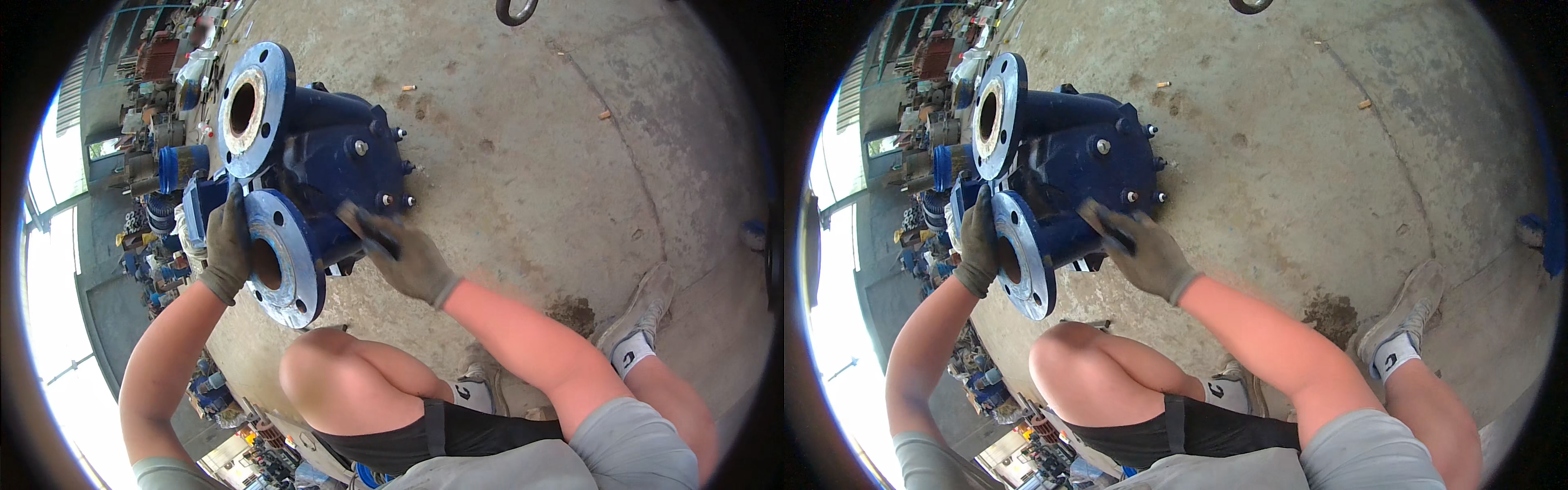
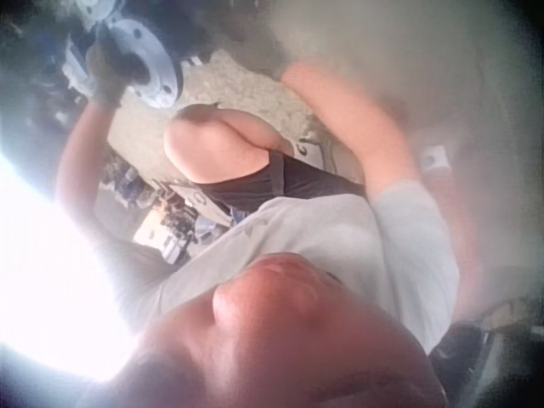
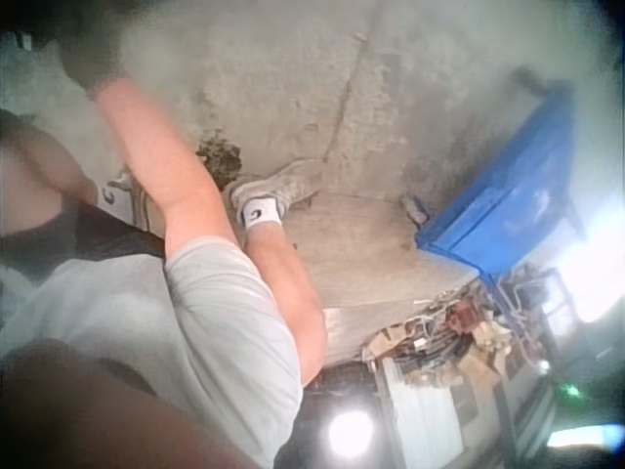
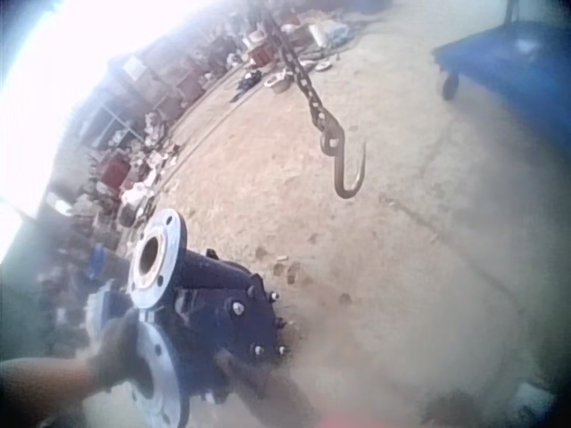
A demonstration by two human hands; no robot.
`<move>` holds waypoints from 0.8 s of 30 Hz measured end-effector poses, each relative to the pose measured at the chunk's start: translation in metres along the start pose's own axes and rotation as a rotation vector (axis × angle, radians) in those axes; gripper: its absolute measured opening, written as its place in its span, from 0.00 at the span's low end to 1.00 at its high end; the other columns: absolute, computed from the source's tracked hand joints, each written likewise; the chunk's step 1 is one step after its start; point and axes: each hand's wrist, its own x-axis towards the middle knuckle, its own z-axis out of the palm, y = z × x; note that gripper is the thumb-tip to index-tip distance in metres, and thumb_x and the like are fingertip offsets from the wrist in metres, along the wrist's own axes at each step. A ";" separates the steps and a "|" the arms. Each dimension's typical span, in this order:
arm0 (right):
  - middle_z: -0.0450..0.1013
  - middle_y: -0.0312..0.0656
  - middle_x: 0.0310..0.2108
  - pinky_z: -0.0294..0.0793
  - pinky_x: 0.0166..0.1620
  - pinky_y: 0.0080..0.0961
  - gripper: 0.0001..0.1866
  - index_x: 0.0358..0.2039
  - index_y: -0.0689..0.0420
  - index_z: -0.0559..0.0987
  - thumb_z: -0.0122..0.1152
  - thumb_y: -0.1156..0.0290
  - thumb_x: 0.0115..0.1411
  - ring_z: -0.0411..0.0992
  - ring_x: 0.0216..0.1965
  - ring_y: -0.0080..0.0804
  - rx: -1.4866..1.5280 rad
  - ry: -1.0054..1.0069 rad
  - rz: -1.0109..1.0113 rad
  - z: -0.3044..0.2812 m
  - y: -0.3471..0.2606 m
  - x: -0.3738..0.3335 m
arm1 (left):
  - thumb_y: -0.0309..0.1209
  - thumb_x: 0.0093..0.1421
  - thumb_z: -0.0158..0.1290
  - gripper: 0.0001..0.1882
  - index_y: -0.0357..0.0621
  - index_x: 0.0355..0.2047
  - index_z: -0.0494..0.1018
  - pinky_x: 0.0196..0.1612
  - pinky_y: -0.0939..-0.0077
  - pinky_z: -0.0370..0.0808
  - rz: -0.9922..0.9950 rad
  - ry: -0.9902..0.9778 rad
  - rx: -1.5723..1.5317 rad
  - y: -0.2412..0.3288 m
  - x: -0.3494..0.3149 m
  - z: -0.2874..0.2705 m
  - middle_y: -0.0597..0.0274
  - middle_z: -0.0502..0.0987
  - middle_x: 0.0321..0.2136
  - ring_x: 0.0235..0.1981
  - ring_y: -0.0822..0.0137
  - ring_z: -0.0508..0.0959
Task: The person scrubs the exterior of a large blue industrial pump with a small abrasive block. They rotate the pump to access different sides and continue scrubbing the flanges and body.
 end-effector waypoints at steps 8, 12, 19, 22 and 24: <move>0.78 0.57 0.62 0.81 0.61 0.48 0.30 0.75 0.34 0.74 0.63 0.61 0.73 0.80 0.56 0.58 -0.187 -0.003 -0.031 -0.004 0.027 -0.007 | 0.38 0.82 0.51 0.21 0.36 0.65 0.72 0.42 0.62 0.79 -0.862 0.141 -0.809 0.021 0.011 0.000 0.55 0.79 0.30 0.31 0.61 0.79; 0.79 0.52 0.47 0.85 0.52 0.47 0.29 0.71 0.24 0.78 0.67 0.58 0.71 0.82 0.45 0.52 -0.324 -0.121 -0.143 -0.025 0.025 0.017 | 0.42 0.82 0.49 0.21 0.34 0.57 0.78 0.44 0.64 0.81 -0.558 0.089 -0.577 0.023 0.011 0.002 0.51 0.83 0.34 0.34 0.64 0.81; 0.78 0.45 0.44 0.85 0.47 0.45 0.28 0.68 0.24 0.81 0.70 0.57 0.68 0.82 0.41 0.45 -0.425 -0.179 -0.254 -0.058 0.042 0.032 | 0.32 0.81 0.49 0.19 0.41 0.68 0.71 0.43 0.62 0.82 -0.483 0.047 -0.481 0.016 0.009 -0.003 0.51 0.83 0.36 0.33 0.58 0.82; 0.78 0.45 0.44 0.85 0.47 0.45 0.27 0.68 0.25 0.81 0.71 0.57 0.68 0.82 0.42 0.45 -0.416 -0.203 -0.267 -0.059 0.050 0.035 | 0.50 0.83 0.45 0.29 0.32 0.49 0.80 0.43 0.65 0.79 -0.306 0.069 -0.237 0.019 0.006 0.001 0.57 0.83 0.33 0.34 0.68 0.81; 0.78 0.45 0.45 0.85 0.48 0.44 0.27 0.68 0.26 0.81 0.71 0.58 0.68 0.82 0.42 0.46 -0.432 -0.208 -0.237 -0.062 0.052 0.033 | 0.49 0.82 0.47 0.28 0.31 0.51 0.79 0.43 0.63 0.79 -0.394 0.043 -0.359 0.019 0.002 -0.001 0.55 0.82 0.33 0.34 0.65 0.81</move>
